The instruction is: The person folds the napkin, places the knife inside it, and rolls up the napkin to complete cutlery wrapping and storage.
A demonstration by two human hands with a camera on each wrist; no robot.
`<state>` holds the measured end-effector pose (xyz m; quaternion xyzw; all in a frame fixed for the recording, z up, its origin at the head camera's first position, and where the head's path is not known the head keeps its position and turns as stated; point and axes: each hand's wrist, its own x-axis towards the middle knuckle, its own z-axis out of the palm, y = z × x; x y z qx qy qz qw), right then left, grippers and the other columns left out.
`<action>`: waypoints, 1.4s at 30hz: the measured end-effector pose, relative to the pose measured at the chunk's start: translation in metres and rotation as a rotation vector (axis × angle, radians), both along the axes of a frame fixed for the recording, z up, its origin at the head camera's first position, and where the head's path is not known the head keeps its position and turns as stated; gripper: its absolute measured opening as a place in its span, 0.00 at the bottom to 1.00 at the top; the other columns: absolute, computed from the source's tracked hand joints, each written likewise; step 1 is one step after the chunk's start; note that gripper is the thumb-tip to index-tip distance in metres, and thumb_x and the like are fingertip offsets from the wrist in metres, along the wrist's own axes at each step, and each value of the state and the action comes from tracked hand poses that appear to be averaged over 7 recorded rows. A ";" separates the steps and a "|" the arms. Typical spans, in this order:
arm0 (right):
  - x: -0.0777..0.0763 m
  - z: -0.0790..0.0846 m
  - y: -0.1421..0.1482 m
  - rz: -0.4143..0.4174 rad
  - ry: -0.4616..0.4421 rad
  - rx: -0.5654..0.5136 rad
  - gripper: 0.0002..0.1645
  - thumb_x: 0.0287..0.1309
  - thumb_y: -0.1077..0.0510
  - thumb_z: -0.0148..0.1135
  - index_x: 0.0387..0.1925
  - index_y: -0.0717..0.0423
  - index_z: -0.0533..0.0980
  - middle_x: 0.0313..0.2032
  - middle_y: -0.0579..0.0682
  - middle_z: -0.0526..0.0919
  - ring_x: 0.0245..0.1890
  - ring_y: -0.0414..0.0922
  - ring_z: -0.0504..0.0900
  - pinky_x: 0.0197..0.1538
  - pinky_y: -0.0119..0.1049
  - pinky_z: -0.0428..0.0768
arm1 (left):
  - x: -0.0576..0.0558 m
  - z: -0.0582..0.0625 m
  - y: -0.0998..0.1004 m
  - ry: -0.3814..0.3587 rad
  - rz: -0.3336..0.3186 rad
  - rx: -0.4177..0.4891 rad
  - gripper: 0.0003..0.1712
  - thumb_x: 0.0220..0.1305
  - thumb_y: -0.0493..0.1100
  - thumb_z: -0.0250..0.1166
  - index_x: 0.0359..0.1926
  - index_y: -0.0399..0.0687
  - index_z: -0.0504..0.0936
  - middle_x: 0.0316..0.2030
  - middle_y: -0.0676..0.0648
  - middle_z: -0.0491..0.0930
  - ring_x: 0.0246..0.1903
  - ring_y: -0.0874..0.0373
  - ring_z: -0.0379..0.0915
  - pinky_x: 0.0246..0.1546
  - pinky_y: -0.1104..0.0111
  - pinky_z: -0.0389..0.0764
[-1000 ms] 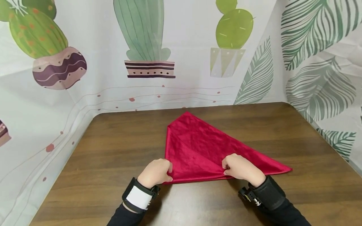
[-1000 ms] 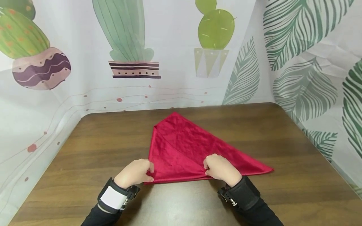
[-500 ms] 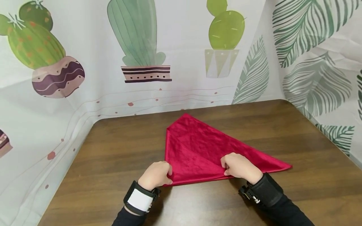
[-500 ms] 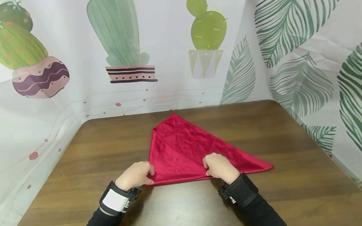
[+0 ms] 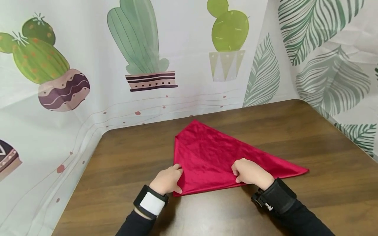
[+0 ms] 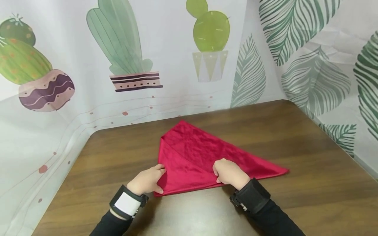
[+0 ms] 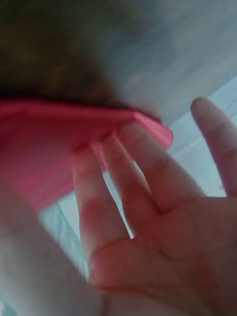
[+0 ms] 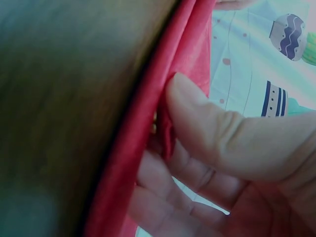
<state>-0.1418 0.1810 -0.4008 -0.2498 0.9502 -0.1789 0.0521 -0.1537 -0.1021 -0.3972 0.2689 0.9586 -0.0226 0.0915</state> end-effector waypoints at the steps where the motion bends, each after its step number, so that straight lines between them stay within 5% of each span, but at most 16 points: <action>1: -0.001 0.000 0.000 -0.001 0.005 0.005 0.17 0.35 0.65 0.70 0.11 0.52 0.68 0.13 0.41 0.65 0.17 0.38 0.64 0.23 0.30 0.67 | -0.004 0.000 0.000 -0.014 -0.001 -0.016 0.40 0.35 0.50 0.74 0.51 0.35 0.74 0.50 0.41 0.70 0.51 0.50 0.67 0.40 0.61 0.74; 4: -0.002 0.000 -0.001 -0.003 -0.003 0.010 0.18 0.35 0.65 0.69 0.11 0.51 0.67 0.12 0.41 0.65 0.16 0.38 0.63 0.22 0.30 0.66 | -0.019 0.003 0.001 -0.109 -0.007 -0.041 0.39 0.38 0.52 0.73 0.51 0.33 0.73 0.55 0.38 0.67 0.57 0.50 0.59 0.49 0.63 0.68; 8: -0.001 -0.001 -0.001 0.011 0.007 0.006 0.19 0.35 0.66 0.70 0.10 0.51 0.66 0.11 0.41 0.63 0.16 0.38 0.62 0.22 0.29 0.65 | -0.040 0.009 0.003 -0.202 -0.025 -0.033 0.26 0.45 0.45 0.70 0.45 0.35 0.77 0.52 0.39 0.70 0.57 0.51 0.61 0.54 0.66 0.63; 12: -0.001 0.001 0.000 0.013 0.011 0.012 0.19 0.34 0.65 0.70 0.10 0.51 0.66 0.11 0.41 0.63 0.16 0.38 0.62 0.22 0.29 0.65 | -0.055 0.010 0.007 -0.185 -0.025 -0.033 0.13 0.46 0.40 0.69 0.31 0.39 0.77 0.37 0.42 0.76 0.41 0.52 0.72 0.44 0.67 0.70; 14: 0.000 0.001 0.001 0.009 0.006 0.017 0.19 0.34 0.65 0.70 0.10 0.51 0.66 0.11 0.41 0.64 0.16 0.38 0.62 0.22 0.30 0.65 | -0.061 0.010 0.009 -0.158 -0.028 -0.044 0.11 0.45 0.39 0.69 0.23 0.41 0.74 0.37 0.40 0.76 0.40 0.51 0.72 0.40 0.67 0.71; 17: 0.000 0.001 0.001 0.014 0.004 0.014 0.19 0.34 0.65 0.70 0.10 0.51 0.66 0.11 0.41 0.63 0.16 0.38 0.62 0.22 0.30 0.65 | -0.069 0.008 0.011 -0.123 0.002 -0.061 0.14 0.42 0.40 0.71 0.20 0.42 0.72 0.41 0.37 0.76 0.43 0.49 0.71 0.39 0.67 0.72; 20: 0.000 0.002 0.001 0.018 0.005 0.008 0.19 0.34 0.65 0.70 0.10 0.51 0.66 0.11 0.40 0.63 0.16 0.38 0.62 0.22 0.30 0.65 | -0.076 0.009 0.014 -0.114 0.052 -0.075 0.25 0.38 0.44 0.74 0.37 0.36 0.76 0.48 0.37 0.73 0.49 0.50 0.68 0.46 0.66 0.70; 23: 0.000 0.003 0.002 0.011 0.001 0.008 0.19 0.35 0.65 0.70 0.10 0.51 0.66 0.11 0.40 0.63 0.16 0.38 0.62 0.22 0.30 0.65 | -0.084 0.009 0.016 -0.138 0.097 -0.089 0.48 0.35 0.48 0.75 0.57 0.33 0.65 0.54 0.37 0.68 0.55 0.50 0.63 0.53 0.65 0.64; 28: 0.000 0.003 -0.001 -0.020 -0.040 -0.005 0.19 0.35 0.65 0.70 0.10 0.51 0.66 0.11 0.42 0.63 0.16 0.39 0.61 0.22 0.31 0.65 | -0.092 0.011 0.013 -0.185 0.167 -0.107 0.61 0.30 0.53 0.76 0.63 0.36 0.54 0.61 0.35 0.56 0.62 0.49 0.50 0.57 0.62 0.58; 42: -0.001 0.000 -0.001 0.043 -0.012 -0.049 0.20 0.34 0.66 0.70 0.10 0.51 0.65 0.12 0.40 0.62 0.17 0.37 0.60 0.21 0.29 0.64 | -0.097 0.022 0.010 -0.187 0.248 -0.240 0.56 0.22 0.62 0.75 0.58 0.51 0.64 0.64 0.34 0.44 0.63 0.41 0.38 0.51 0.46 0.59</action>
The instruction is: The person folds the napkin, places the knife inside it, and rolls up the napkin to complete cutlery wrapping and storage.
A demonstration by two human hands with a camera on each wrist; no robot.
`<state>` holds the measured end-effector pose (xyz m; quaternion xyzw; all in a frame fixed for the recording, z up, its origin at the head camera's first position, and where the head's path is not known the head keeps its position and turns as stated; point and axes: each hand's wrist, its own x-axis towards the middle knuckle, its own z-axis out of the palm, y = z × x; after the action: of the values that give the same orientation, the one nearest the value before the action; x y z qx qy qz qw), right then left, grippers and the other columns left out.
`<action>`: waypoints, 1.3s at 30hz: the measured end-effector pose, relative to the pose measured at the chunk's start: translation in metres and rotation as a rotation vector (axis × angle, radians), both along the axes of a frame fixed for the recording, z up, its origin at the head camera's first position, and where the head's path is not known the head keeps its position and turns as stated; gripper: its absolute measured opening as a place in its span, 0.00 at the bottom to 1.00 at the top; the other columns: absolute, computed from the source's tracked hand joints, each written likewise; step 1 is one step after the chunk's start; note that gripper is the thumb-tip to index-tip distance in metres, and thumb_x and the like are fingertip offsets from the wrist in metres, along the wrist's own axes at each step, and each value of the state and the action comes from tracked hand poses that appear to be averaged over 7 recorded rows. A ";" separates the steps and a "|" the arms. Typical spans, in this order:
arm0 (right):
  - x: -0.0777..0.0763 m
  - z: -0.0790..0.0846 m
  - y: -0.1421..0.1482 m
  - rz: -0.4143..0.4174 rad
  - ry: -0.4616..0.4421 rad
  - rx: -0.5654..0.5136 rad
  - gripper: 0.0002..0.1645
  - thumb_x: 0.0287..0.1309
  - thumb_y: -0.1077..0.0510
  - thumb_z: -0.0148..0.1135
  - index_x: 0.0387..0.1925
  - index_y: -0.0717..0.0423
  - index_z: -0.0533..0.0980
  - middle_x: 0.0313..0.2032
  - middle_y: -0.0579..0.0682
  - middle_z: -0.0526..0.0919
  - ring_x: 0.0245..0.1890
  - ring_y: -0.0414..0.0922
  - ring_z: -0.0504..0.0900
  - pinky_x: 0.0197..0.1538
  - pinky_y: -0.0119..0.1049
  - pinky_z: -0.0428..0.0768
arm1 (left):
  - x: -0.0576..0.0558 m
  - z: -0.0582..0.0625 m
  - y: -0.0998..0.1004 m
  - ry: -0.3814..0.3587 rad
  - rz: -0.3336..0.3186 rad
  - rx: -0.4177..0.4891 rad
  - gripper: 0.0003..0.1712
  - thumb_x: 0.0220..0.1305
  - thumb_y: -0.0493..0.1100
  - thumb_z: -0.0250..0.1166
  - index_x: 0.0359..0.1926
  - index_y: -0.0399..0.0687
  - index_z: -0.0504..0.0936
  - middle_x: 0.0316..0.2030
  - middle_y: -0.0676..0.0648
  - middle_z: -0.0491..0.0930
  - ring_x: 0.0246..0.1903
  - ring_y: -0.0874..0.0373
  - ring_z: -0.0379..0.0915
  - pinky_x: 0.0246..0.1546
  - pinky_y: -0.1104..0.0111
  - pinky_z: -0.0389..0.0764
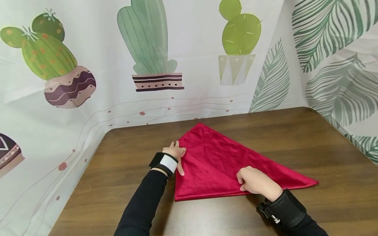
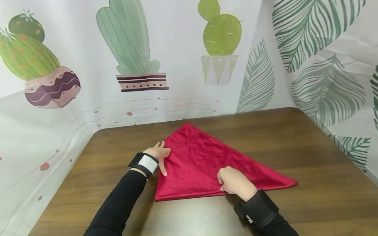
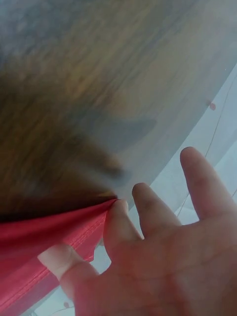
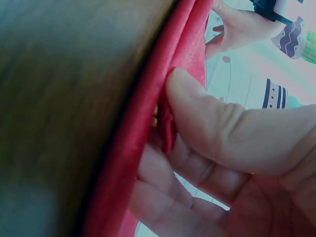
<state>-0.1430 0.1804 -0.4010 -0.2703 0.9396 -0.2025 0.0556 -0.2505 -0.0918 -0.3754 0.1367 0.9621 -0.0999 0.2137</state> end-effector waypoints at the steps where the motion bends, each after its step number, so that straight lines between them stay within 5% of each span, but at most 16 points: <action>1: 0.000 0.000 0.000 0.006 0.005 0.002 0.19 0.34 0.66 0.70 0.10 0.51 0.66 0.12 0.39 0.62 0.17 0.37 0.61 0.22 0.29 0.65 | 0.000 -0.001 0.000 0.001 0.003 -0.004 0.56 0.22 0.62 0.75 0.58 0.51 0.63 0.65 0.34 0.44 0.63 0.41 0.39 0.51 0.46 0.59; 7: -0.001 0.001 -0.002 0.020 0.019 0.014 0.19 0.34 0.67 0.69 0.11 0.51 0.66 0.12 0.39 0.63 0.17 0.37 0.62 0.23 0.29 0.65 | 0.002 -0.010 -0.004 0.035 0.008 0.036 0.58 0.24 0.59 0.76 0.61 0.49 0.61 0.64 0.35 0.46 0.63 0.42 0.42 0.50 0.47 0.60; 12: -0.002 0.000 -0.002 0.022 0.009 0.033 0.19 0.35 0.67 0.69 0.10 0.51 0.65 0.12 0.40 0.62 0.17 0.37 0.61 0.22 0.29 0.65 | 0.019 -0.021 -0.003 0.142 -0.038 0.086 0.53 0.28 0.54 0.76 0.59 0.44 0.64 0.61 0.36 0.57 0.60 0.42 0.50 0.47 0.45 0.62; 17: 0.000 0.002 -0.001 0.008 0.006 0.057 0.19 0.35 0.68 0.68 0.10 0.51 0.65 0.13 0.41 0.63 0.18 0.38 0.62 0.24 0.30 0.65 | 0.056 -0.024 0.008 0.195 -0.121 0.120 0.30 0.47 0.41 0.67 0.54 0.46 0.71 0.54 0.42 0.67 0.53 0.45 0.62 0.43 0.47 0.67; 20: 0.002 0.002 -0.001 0.011 0.014 0.061 0.19 0.35 0.69 0.67 0.11 0.52 0.65 0.14 0.41 0.63 0.19 0.39 0.63 0.24 0.31 0.65 | 0.083 -0.022 0.018 0.168 -0.230 0.183 0.20 0.51 0.35 0.60 0.48 0.51 0.76 0.46 0.46 0.72 0.46 0.50 0.70 0.37 0.55 0.73; 24: 0.004 0.001 -0.001 0.015 0.027 0.058 0.19 0.36 0.70 0.66 0.11 0.52 0.64 0.14 0.41 0.62 0.19 0.38 0.62 0.24 0.30 0.64 | 0.115 -0.017 0.033 0.143 -0.419 0.276 0.16 0.53 0.40 0.59 0.45 0.56 0.78 0.39 0.51 0.75 0.39 0.59 0.74 0.33 0.68 0.75; 26: 0.006 0.000 -0.001 0.015 0.031 0.056 0.19 0.35 0.71 0.65 0.11 0.52 0.64 0.14 0.41 0.61 0.19 0.38 0.61 0.24 0.30 0.64 | 0.128 -0.016 0.040 0.140 -0.464 0.288 0.17 0.54 0.43 0.60 0.47 0.58 0.78 0.40 0.52 0.75 0.41 0.61 0.73 0.38 0.70 0.73; 31: 0.008 0.000 -0.002 0.032 0.013 0.054 0.16 0.37 0.69 0.67 0.13 0.53 0.67 0.15 0.40 0.64 0.20 0.38 0.63 0.25 0.30 0.66 | 0.143 -0.017 0.047 0.151 -0.439 0.267 0.22 0.52 0.47 0.62 0.51 0.61 0.76 0.45 0.50 0.74 0.44 0.54 0.71 0.44 0.67 0.71; 39: -0.004 0.008 0.019 0.049 -0.050 0.042 0.09 0.39 0.60 0.68 0.20 0.54 0.74 0.17 0.38 0.69 0.19 0.33 0.67 0.26 0.30 0.69 | 0.146 -0.015 0.046 0.147 -0.376 0.276 0.27 0.44 0.44 0.66 0.50 0.62 0.77 0.43 0.49 0.73 0.37 0.50 0.69 0.27 0.67 0.73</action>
<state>-0.1468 0.1991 -0.3928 -0.2868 0.9351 -0.1880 0.0894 -0.1048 -0.0454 -0.3905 0.3338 0.9372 -0.0152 0.1001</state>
